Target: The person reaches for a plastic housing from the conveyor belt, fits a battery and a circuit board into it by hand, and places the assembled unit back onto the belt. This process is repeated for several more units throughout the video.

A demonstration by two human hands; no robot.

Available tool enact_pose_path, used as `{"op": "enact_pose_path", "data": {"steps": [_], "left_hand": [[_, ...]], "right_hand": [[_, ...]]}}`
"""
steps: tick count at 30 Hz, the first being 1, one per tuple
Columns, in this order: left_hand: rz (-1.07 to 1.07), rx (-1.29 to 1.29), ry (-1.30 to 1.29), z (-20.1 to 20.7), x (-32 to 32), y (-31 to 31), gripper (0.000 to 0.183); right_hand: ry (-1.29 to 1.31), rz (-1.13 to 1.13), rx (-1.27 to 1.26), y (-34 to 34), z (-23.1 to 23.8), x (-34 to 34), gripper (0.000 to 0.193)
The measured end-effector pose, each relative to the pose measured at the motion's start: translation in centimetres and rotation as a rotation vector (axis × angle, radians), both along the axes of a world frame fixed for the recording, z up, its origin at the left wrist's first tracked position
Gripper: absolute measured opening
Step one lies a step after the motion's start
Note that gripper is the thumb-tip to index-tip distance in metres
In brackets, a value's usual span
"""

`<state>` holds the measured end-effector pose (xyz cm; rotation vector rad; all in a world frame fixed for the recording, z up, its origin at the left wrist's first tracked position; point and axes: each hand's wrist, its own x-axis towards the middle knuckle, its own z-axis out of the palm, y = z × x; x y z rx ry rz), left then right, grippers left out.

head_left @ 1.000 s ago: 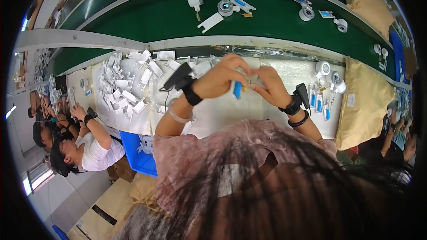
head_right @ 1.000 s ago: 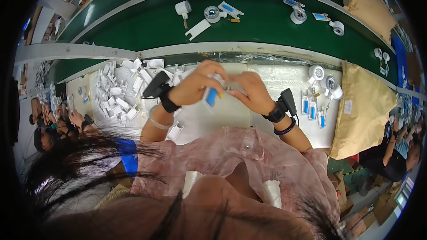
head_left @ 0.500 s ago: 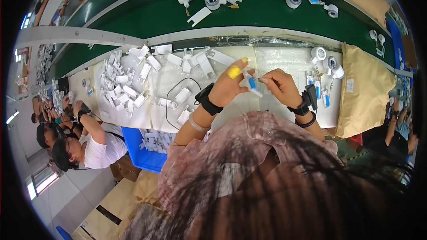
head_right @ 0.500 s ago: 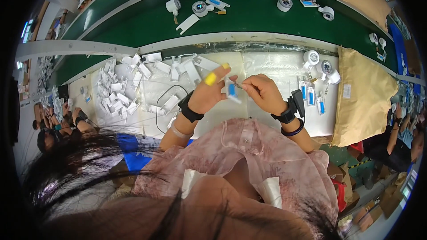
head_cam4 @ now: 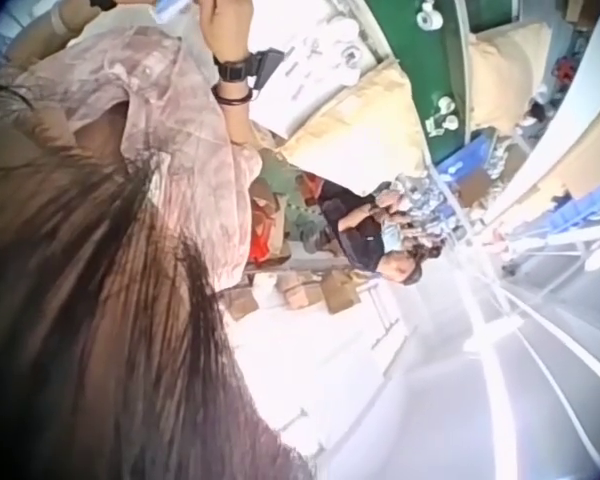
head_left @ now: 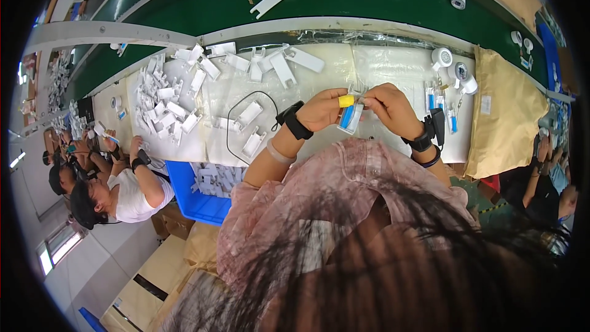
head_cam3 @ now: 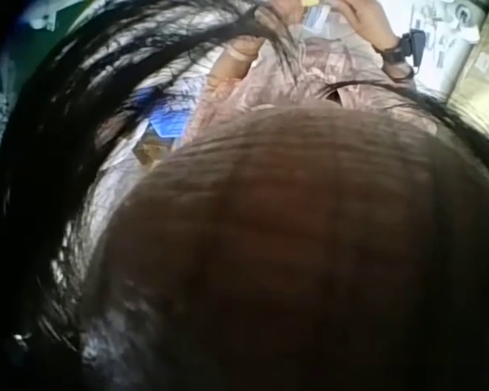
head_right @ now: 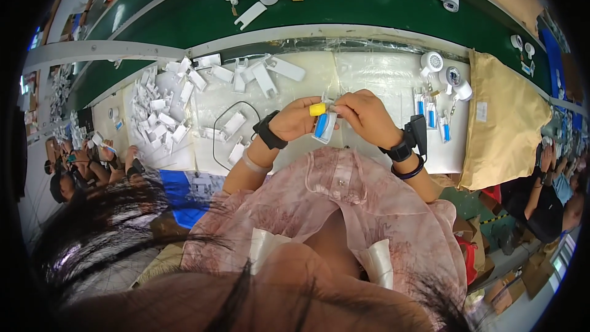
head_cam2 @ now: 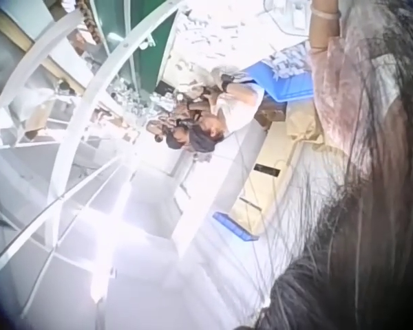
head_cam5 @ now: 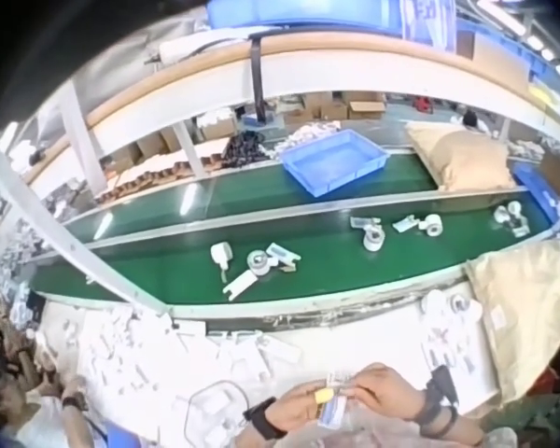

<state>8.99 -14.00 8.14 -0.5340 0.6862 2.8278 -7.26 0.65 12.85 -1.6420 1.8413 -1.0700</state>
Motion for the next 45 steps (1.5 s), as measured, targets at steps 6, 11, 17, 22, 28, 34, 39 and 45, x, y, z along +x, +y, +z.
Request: {"op": "enact_pose_path", "data": {"steps": [6,11,17,22,28,34,39,45], "left_hand": [[0.186,-0.279,-0.068,0.8,-0.1,0.5,0.029],[0.249,-0.837,-0.072,2.3,-0.6,0.9,0.03],[0.284,-0.767,-0.047,3.1,-1.4,1.7,0.033],[0.259,-0.691,0.053,3.7,-1.6,2.2,0.038],[0.243,-0.761,0.077,3.8,-1.5,2.5,0.04],[0.235,-0.743,0.056,3.8,-1.6,2.9,0.039],[0.273,-0.787,0.046,3.5,-1.8,3.2,0.038],[0.339,-0.877,0.041,4.0,-2.0,3.4,0.037]], "right_hand": [[-0.024,0.005,0.006,0.4,0.6,-0.3,0.011],[0.201,-0.217,-0.132,0.4,0.2,0.5,0.024],[0.091,-0.325,-0.318,-0.6,0.1,1.4,0.023],[0.02,-0.313,-0.319,-0.4,-0.6,1.6,0.018],[0.083,-0.306,-0.383,-0.8,-0.5,1.4,0.019],[0.119,-0.329,-0.376,-0.8,-0.7,1.2,0.02],[0.119,-0.33,-0.355,-0.8,-0.8,1.2,0.019],[0.158,-0.306,-0.374,-0.8,-1.0,1.1,0.021]]}}
